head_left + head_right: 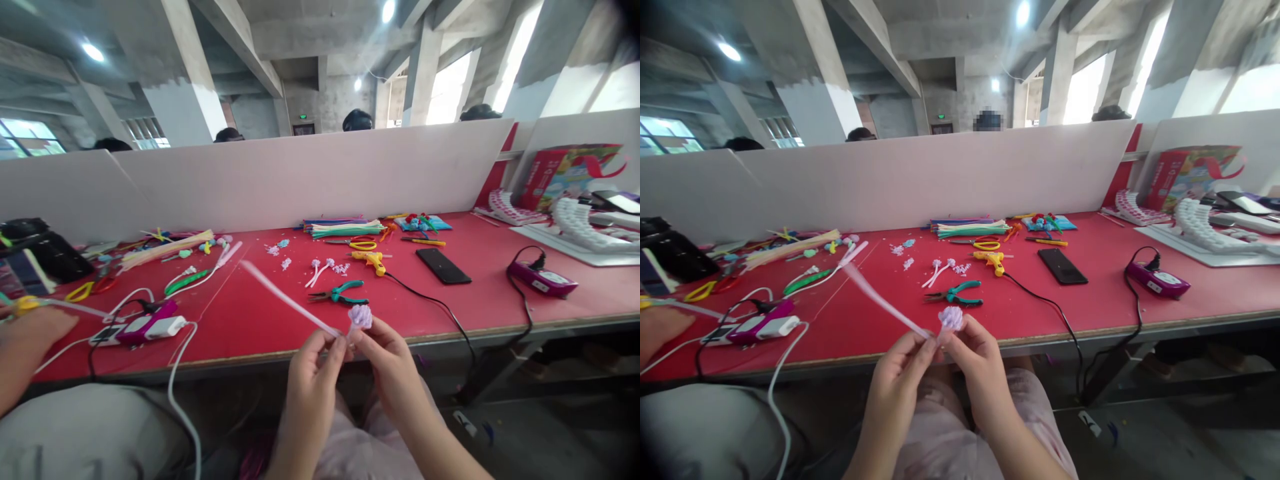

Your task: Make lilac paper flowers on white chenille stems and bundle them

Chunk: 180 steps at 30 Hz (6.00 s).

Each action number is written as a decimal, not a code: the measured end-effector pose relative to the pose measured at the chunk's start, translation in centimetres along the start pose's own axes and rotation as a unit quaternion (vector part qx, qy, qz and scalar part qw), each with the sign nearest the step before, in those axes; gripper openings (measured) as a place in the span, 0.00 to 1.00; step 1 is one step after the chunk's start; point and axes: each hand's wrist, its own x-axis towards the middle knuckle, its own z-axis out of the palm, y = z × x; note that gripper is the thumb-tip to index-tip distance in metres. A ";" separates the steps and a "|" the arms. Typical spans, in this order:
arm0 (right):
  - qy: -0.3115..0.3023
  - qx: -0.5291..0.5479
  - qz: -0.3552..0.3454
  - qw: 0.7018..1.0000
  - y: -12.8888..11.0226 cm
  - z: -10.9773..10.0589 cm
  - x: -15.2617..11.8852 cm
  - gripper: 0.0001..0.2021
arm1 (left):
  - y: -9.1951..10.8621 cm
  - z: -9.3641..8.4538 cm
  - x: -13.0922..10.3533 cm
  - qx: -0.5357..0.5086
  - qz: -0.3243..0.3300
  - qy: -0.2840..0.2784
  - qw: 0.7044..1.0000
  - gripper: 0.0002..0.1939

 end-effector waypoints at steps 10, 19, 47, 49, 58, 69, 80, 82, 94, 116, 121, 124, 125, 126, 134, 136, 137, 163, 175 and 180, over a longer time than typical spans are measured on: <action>0.095 -0.023 -0.009 0.995 0.4 0.6 -0.6 0.07 | -1.1 0.1 0.0 0.317 0.407 0.122 0.848 0.07; 0.052 -0.033 -0.033 0.998 0.2 0.4 -0.7 0.04 | -0.1 -0.1 -0.8 0.177 0.222 0.083 0.955 0.04; 0.072 -0.260 -0.113 0.956 -1.1 0.1 -0.6 0.11 | -0.3 -0.5 -0.5 0.313 0.378 0.096 0.866 0.06; 0.060 -0.276 -0.118 0.952 -1.5 0.2 -0.9 0.11 | 0.0 -0.3 -0.7 0.312 0.388 0.096 0.862 0.06; -0.032 -0.179 -0.043 0.982 -2.1 -0.1 -1.3 0.11 | 1.0 -0.6 -1.0 -0.170 -0.104 -0.046 0.979 0.10; -0.038 -0.079 -0.004 0.996 -1.7 0.0 -1.1 0.10 | 1.2 0.4 -0.8 -0.279 -0.149 -0.086 0.945 0.10; 0.078 -0.228 -0.082 0.967 -1.4 0.1 -1.1 0.09 | 0.0 0.2 -0.9 0.345 0.404 0.105 0.841 0.07; 0.074 -0.221 -0.078 0.969 -1.4 0.0 -1.2 0.09 | 0.2 0.2 -1.0 0.333 0.391 0.104 0.852 0.07; -0.022 -0.053 -0.041 0.997 -1.5 0.4 -1.8 0.06 | 1.4 -0.7 -1.0 -0.284 -0.142 -0.127 0.940 0.10; 0.057 -0.278 -0.152 0.947 -1.7 0.2 -1.5 0.09 | -0.2 0.4 -1.4 0.243 0.348 0.102 0.900 0.07; -0.012 -0.198 -0.123 0.972 -2.2 -0.2 -1.9 0.06 | 1.2 -0.2 -1.8 -0.051 0.010 -0.033 0.998 0.06; -0.072 -0.094 -0.083 0.990 -2.5 -0.2 -2.1 0.04 | 2.1 -0.5 -1.6 -0.199 -0.088 -0.107 0.970 0.07; -0.093 -0.063 -0.069 0.991 -2.6 -0.2 -2.2 0.04 | 2.3 -0.6 -1.5 -0.232 -0.107 -0.130 0.958 0.09; -0.112 -0.037 -0.056 0.991 -2.6 -0.2 -2.3 0.04 | 2.4 -0.6 -1.5 -0.259 -0.121 -0.153 0.946 0.11; -0.147 0.017 -0.026 0.989 -2.4 -0.3 -2.4 0.02 | 2.3 -0.2 -1.5 -0.312 -0.157 -0.203 0.915 0.13; -0.111 -0.021 -0.044 0.993 -2.3 -0.1 -2.3 0.03 | 2.2 -0.1 -1.7 -0.270 -0.129 -0.152 0.942 0.11; -0.081 -0.050 -0.059 0.994 -2.3 0.0 -2.2 0.03 | 2.1 -0.1 -1.8 -0.230 -0.102 -0.119 0.961 0.10; -0.101 -0.012 -0.060 0.993 -3.0 0.3 -3.6 0.04 | 3.3 -0.7 -2.0 -0.319 -0.132 -0.230 0.910 0.14; -0.045 -0.049 -0.064 0.996 -2.4 0.2 -3.0 0.05 | 3.6 -0.4 -2.5 -0.156 -0.083 -0.115 0.977 0.13; 0.043 -0.154 -0.089 0.983 -2.0 0.6 -2.8 0.05 | 2.6 -0.7 -2.4 0.126 0.167 0.017 0.978 0.04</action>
